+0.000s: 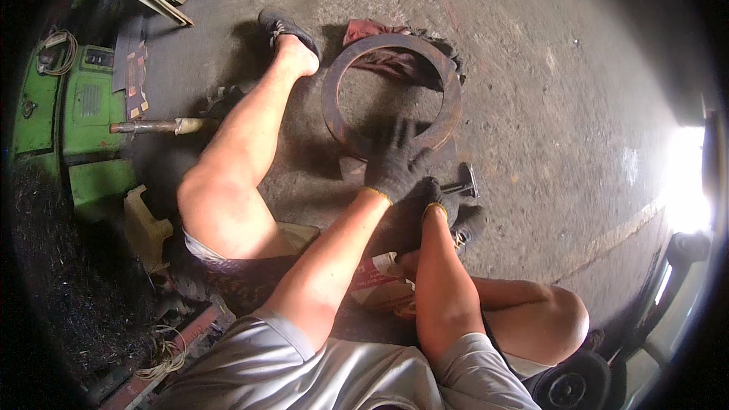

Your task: The person sits on the floor, puts on work gloves, and cleans a large metal ring using a wire brush and a cloth. They rotate the ring to scrub different sections and wipe it down.

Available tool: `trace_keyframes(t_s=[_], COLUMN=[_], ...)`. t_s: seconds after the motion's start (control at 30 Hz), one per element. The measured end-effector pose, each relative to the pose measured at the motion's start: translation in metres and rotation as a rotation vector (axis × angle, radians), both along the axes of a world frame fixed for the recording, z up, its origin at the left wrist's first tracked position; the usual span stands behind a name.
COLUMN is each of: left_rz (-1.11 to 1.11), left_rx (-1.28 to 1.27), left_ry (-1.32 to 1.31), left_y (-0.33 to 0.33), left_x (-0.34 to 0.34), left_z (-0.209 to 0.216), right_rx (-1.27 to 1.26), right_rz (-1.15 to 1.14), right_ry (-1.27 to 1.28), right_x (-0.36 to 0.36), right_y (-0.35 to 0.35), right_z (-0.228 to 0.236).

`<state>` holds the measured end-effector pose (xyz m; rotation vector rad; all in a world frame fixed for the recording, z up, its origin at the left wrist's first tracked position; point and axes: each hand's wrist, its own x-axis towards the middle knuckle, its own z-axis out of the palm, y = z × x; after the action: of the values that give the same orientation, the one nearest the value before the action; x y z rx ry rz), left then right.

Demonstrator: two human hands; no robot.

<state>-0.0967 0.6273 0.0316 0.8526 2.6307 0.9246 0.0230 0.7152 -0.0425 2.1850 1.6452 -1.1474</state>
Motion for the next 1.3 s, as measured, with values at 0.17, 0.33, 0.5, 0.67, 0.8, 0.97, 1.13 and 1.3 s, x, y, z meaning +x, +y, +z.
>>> trace_keyframes(t_s=[0.17,0.33,0.5,0.67,0.8,0.97,1.13,1.3], left_rz=[-0.333,-0.435,-0.386,-0.536,-0.538,-0.461,-0.346,-0.338], left_rx=[-0.429,-0.284,-0.321,-0.621,-0.572,-0.581,-0.753,-0.746], left_ry=[0.192,0.250,0.212,0.447,0.179,0.154,0.137,0.124], left_y=[-0.016,-0.028,0.000,0.044,0.036,-0.008,-0.039,-0.042], left_x=[-0.015,-0.017,-0.002,0.033,0.026,0.002,-0.003,0.001], left_z=[0.004,-0.001,-0.006,-0.024,-0.045,-0.026,0.027,0.044], right_rx=[-0.169,0.188,-0.305,-0.499,-0.293,-0.041,0.146,0.302], right_rz=[0.984,0.586,0.357,-0.236,-0.100,0.074,0.261,0.467], right_ry=[-0.331,-0.193,0.173,1.092,1.082,1.042,0.721,0.525], right_x=[0.017,0.031,0.001,-0.023,-0.041,-0.027,0.005,0.004], right_y=[0.019,0.046,0.118,0.138,0.123,0.099,0.090,0.090], right_z=[-0.041,-0.061,0.030,0.167,0.239,0.282,0.276,0.205])
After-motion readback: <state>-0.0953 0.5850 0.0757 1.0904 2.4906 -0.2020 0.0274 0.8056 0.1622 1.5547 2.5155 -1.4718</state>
